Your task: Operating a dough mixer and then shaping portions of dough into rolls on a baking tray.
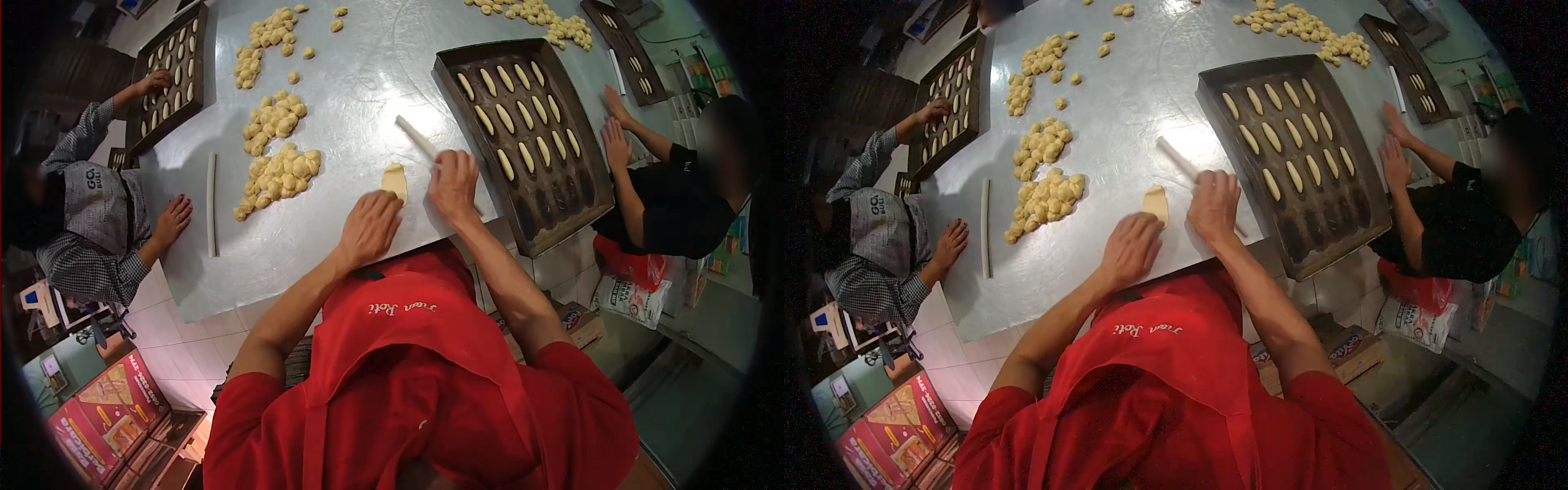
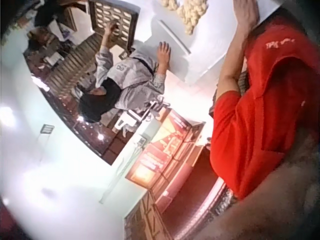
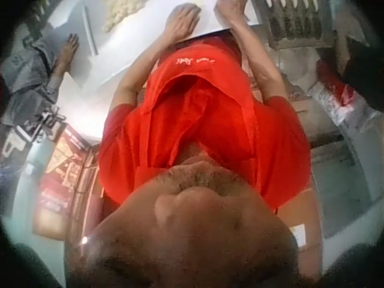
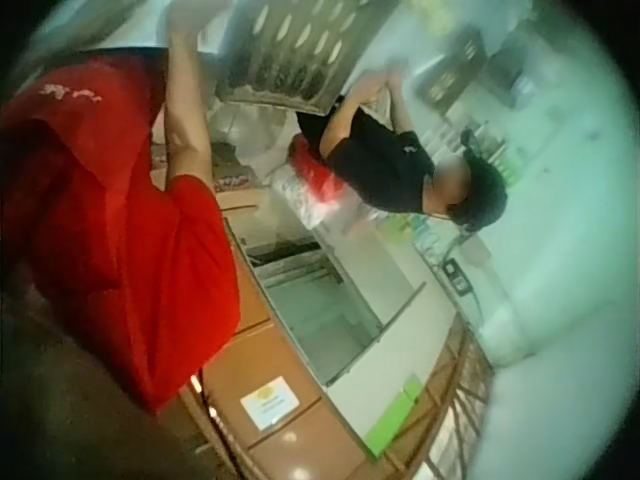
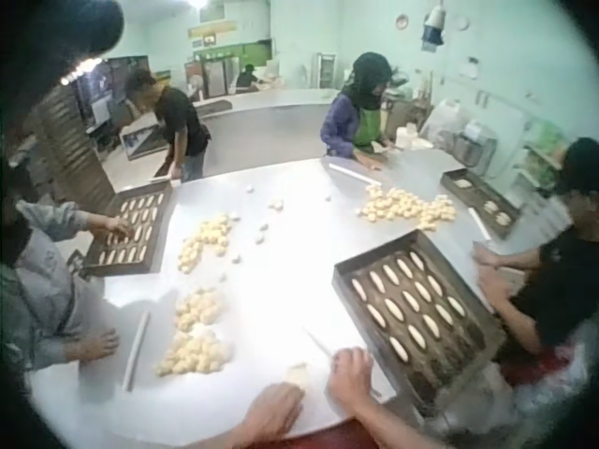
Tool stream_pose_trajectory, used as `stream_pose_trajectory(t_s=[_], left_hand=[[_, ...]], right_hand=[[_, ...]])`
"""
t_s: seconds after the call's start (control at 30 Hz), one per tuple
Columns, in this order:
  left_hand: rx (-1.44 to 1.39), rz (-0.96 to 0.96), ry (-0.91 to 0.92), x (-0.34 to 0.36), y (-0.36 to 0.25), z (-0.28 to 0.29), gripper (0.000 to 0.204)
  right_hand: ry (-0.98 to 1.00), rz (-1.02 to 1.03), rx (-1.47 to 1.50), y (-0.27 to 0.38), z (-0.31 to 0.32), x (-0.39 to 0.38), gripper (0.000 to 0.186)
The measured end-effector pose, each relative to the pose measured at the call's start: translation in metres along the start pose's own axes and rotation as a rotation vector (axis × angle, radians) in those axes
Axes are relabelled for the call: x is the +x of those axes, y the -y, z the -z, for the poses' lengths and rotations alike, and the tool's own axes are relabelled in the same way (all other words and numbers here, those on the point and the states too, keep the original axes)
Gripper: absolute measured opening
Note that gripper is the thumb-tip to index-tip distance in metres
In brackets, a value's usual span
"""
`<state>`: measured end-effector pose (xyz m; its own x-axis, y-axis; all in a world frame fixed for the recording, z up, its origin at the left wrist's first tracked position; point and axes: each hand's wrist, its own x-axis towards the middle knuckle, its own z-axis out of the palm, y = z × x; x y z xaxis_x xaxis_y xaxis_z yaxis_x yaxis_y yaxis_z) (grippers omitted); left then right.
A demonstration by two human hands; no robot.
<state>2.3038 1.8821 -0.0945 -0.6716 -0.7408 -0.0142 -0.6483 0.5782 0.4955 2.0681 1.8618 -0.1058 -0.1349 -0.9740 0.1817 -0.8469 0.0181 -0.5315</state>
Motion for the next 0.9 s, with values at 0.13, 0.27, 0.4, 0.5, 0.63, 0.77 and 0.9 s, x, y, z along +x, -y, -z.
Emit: stream_pose_trajectory(t_s=[0.13, 0.27, 0.4, 0.5, 0.63, 0.77, 0.9], left_hand=[[0.005, -0.010, -0.380, 0.037, 0.004, 0.009, 0.053], [-0.065, -0.015, -0.226, -0.003, 0.004, -0.003, 0.057], [0.017, -0.078, -0.211, -0.025, -0.010, -0.005, 0.054], [-0.115, 0.001, -0.247, -0.019, -0.010, 0.008, 0.041], [-0.101, 0.169, -0.543, -0.024, 0.039, 0.037, 0.027], [0.128, 0.364, -0.689, -0.022, 0.122, 0.080, 0.034], [0.169, 0.391, -0.602, 0.028, 0.152, 0.121, 0.039]], right_hand=[[0.025, 0.371, -0.202, 0.031, -0.018, 0.001, 0.039], [0.033, 0.512, -0.162, 0.023, -0.011, -0.054, 0.041], [0.236, 0.405, -0.185, 0.056, 0.001, -0.018, 0.025], [0.196, 0.193, 0.164, 0.065, -0.042, 0.033, 0.007], [0.131, 0.411, -0.033, 0.087, -0.052, -0.011, 0.068], [0.470, 0.347, -0.112, 0.081, -0.034, -0.063, 0.094], [0.157, 0.366, -0.152, 0.095, -0.057, 0.019, 0.082]])
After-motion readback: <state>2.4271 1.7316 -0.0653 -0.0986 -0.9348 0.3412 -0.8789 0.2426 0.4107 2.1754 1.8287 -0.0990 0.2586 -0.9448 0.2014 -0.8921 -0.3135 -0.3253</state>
